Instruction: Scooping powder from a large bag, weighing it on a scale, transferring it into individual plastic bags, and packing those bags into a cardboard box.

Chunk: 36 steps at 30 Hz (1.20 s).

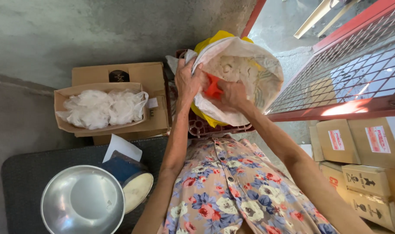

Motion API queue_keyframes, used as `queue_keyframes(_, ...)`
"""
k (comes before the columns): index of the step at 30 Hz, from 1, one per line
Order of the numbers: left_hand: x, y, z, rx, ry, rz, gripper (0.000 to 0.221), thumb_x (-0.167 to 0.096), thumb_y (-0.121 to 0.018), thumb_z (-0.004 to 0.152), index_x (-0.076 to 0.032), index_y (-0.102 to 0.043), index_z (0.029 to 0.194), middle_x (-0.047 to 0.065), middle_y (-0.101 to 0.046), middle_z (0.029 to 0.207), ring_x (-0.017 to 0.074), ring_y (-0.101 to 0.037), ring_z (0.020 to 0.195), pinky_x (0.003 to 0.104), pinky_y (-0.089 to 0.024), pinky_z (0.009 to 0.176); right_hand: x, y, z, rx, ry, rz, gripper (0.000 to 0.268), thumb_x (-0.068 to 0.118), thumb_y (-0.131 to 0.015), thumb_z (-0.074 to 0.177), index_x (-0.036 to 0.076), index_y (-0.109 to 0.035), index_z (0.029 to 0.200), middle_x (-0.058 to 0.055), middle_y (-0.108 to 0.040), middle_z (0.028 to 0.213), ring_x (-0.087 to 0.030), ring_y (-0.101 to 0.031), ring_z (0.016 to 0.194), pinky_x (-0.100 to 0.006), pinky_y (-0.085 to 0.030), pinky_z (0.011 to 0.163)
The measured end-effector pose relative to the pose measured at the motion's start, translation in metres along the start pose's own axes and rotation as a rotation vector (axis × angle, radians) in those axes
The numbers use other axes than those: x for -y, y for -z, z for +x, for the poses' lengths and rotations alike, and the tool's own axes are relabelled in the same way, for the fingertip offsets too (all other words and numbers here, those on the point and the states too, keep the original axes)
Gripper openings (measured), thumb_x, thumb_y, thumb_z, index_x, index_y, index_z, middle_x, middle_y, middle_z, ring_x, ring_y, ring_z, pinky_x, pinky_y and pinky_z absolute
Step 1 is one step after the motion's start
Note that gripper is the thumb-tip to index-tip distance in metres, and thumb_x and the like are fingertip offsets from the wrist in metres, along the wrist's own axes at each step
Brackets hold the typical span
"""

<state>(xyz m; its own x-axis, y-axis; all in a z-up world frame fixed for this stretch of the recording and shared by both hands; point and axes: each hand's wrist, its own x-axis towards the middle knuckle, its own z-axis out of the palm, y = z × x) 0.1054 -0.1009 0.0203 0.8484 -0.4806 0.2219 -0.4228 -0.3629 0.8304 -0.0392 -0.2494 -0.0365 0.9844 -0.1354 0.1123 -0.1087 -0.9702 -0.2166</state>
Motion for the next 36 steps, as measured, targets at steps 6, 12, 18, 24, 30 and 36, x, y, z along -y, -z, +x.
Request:
queue_keyframes(6, -0.003, 0.001, 0.001, 0.03, 0.019, -0.005, 0.04, -0.028, -0.069, 0.098, -0.005, -0.069, 0.131, 0.019, -0.06, 0.114, 0.0376, -0.063, 0.108, 0.046, -0.05, 0.092, -0.033, -0.031, -0.005, -0.038, -0.018, 0.098, 0.031, 0.038, -0.081, 0.07, 0.014, -0.066, 0.084, -0.014, -0.067, 0.066, -0.038, -0.068, 0.062, -0.051, -0.051, 0.06)
queue_keyframes(12, 0.014, -0.003, -0.005, -0.056, -0.006, -0.012, 0.039, -0.029, -0.073, 0.092, -0.008, -0.072, 0.126, 0.017, -0.064, 0.113, 0.0362, -0.066, 0.105, 0.044, -0.052, 0.091, -0.006, 0.015, -0.006, 0.078, 0.106, 0.197, 0.034, 0.041, -0.081, 0.071, 0.014, -0.066, 0.085, -0.017, -0.065, 0.064, -0.04, -0.066, 0.061, -0.051, -0.051, 0.058)
queue_keyframes(18, 0.025, -0.01, -0.002, -0.063, 0.014, -0.068, 0.038, -0.029, -0.073, 0.092, -0.01, -0.073, 0.126, 0.016, -0.066, 0.11, 0.0349, -0.067, 0.103, 0.042, -0.052, 0.091, -0.004, 0.001, -0.012, 0.028, 0.014, 0.278, 0.029, 0.031, -0.079, 0.076, 0.011, -0.061, 0.085, -0.014, -0.066, 0.072, -0.039, -0.065, 0.068, -0.05, -0.05, 0.062)
queue_keyframes(24, 0.025, -0.016, -0.001, -0.068, 0.042, -0.096, 0.039, -0.031, -0.074, 0.091, -0.01, -0.073, 0.124, 0.015, -0.065, 0.105, 0.0336, -0.068, 0.1, 0.042, -0.053, 0.088, 0.004, -0.006, -0.01, 0.022, -0.108, 0.462, 0.03, 0.027, -0.081, 0.076, 0.009, -0.061, 0.089, -0.014, -0.067, 0.076, -0.037, -0.067, 0.072, -0.048, -0.05, 0.065)
queue_keyframes(30, 0.033, -0.012, 0.0, -0.086, 0.088, -0.078, 0.037, -0.031, -0.073, 0.092, -0.011, -0.073, 0.123, 0.015, -0.064, 0.107, 0.0339, -0.066, 0.099, 0.042, -0.051, 0.086, 0.008, -0.01, -0.002, 0.025, -0.134, 0.516, 0.031, 0.024, -0.082, 0.08, 0.007, -0.062, 0.095, -0.015, -0.067, 0.079, -0.035, -0.064, 0.074, -0.045, -0.049, 0.066)
queue_keyframes(36, 0.024, -0.003, -0.007, -0.081, 0.107, -0.113, 0.037, -0.032, -0.074, 0.091, -0.012, -0.076, 0.122, 0.015, -0.064, 0.103, 0.0329, -0.068, 0.1, 0.041, -0.052, 0.089, 0.003, 0.004, -0.031, -0.025, -0.219, 0.677, 0.032, 0.021, -0.083, 0.078, 0.005, -0.059, 0.091, -0.015, -0.057, 0.072, -0.027, -0.055, 0.064, -0.039, -0.047, 0.062)
